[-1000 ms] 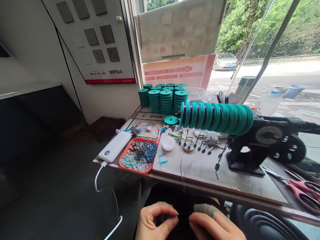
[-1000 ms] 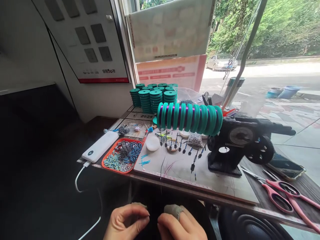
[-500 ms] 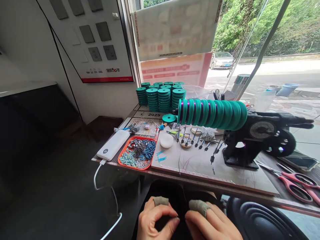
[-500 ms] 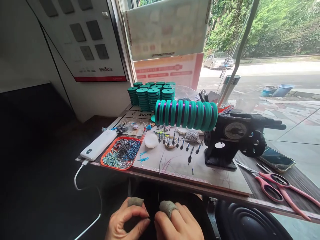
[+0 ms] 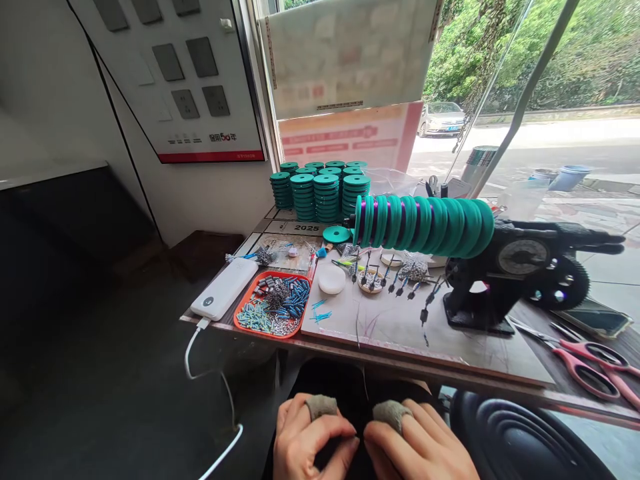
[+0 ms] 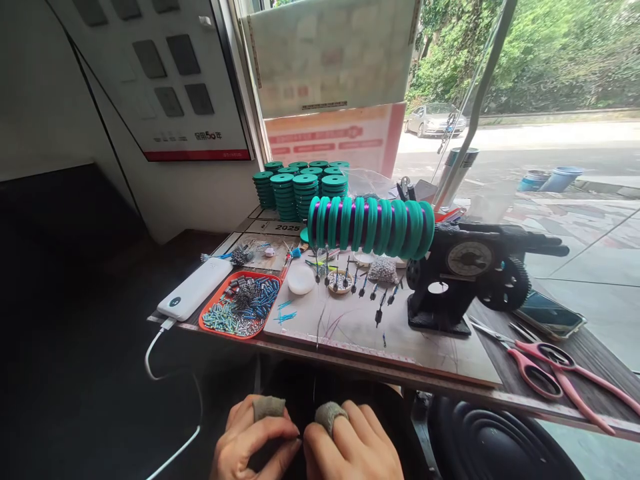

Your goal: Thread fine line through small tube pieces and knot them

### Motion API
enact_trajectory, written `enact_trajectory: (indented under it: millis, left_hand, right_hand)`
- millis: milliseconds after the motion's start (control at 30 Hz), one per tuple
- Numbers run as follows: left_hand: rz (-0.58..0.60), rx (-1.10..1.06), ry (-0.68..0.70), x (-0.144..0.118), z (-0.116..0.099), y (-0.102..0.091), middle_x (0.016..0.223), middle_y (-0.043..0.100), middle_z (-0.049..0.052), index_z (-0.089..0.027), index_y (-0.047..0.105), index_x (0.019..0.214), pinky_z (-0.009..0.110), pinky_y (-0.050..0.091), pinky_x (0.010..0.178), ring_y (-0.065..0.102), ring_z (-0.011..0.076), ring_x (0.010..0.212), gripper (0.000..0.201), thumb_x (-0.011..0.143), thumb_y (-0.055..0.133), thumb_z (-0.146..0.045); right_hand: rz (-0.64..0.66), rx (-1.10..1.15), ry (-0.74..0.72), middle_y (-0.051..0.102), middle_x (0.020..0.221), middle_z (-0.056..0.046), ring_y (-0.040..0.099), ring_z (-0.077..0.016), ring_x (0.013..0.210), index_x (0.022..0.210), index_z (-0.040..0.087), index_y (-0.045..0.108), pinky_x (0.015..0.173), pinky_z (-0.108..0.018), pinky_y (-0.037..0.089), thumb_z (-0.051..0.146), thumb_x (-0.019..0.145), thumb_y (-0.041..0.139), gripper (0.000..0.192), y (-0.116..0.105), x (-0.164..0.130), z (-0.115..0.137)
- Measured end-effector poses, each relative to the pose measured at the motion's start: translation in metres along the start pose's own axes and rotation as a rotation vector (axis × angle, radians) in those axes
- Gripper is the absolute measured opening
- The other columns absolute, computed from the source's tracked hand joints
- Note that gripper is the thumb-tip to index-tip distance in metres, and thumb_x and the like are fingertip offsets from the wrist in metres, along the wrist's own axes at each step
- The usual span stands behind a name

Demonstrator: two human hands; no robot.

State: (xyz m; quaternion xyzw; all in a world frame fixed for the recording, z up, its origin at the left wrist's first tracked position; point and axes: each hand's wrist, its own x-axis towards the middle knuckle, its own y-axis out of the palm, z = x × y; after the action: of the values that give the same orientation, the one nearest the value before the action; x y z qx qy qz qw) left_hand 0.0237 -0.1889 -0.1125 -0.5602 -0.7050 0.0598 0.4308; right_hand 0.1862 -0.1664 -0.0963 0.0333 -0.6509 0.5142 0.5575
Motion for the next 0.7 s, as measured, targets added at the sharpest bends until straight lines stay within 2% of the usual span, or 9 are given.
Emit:
enact_trajectory:
  millis: [167,333,567,700]
  left_hand:
    - [0.078,0.085,0.08,0.0,0.004,-0.004,0.068,0.069,-0.003,-0.029,0.068,0.071,0.031,0.042,0.064,0.06,0.0165,0.064,0.005,0.076,0.066,-0.027]
    - [0.067,0.089,0.112,0.0,0.005,-0.006,0.069,0.069,-0.004,-0.028,0.067,0.072,0.031,0.042,0.066,0.06,0.0162,0.065,0.007,0.073,0.068,-0.021]
    - [0.024,0.117,0.069,0.004,-0.005,-0.006,0.067,0.069,-0.003,-0.028,0.067,0.067,0.032,0.04,0.068,0.059,0.0167,0.065,0.01,0.077,0.064,-0.027]
    - [-0.009,0.203,0.1,0.004,-0.009,-0.006,0.066,0.068,-0.003,-0.029,0.067,0.067,0.034,0.037,0.073,0.059,0.0168,0.066,0.016,0.081,0.06,-0.027]
  right_hand:
    - [-0.012,-0.02,0.01,0.05,0.049,0.002,0.047,-0.0141,0.05,0.062,0.022,0.057,0.055,-0.024,0.035,0.015,0.092,0.04,0.034,-0.001,0.005,0.002]
    - [-0.049,-0.029,0.02,0.049,0.046,0.002,0.046,-0.0141,0.049,0.059,0.021,0.057,0.055,-0.024,0.034,0.017,0.095,0.036,0.042,-0.002,0.009,0.004]
    - [-0.04,-0.038,0.028,0.048,0.046,0.002,0.046,-0.0144,0.05,0.057,0.022,0.056,0.058,-0.025,0.035,0.017,0.095,0.035,0.043,0.001,0.007,0.004]
    - [-0.032,-0.051,0.024,0.047,0.046,0.002,0.046,-0.0147,0.05,0.057,0.022,0.055,0.06,-0.025,0.035,0.017,0.095,0.034,0.044,0.001,0.007,0.005]
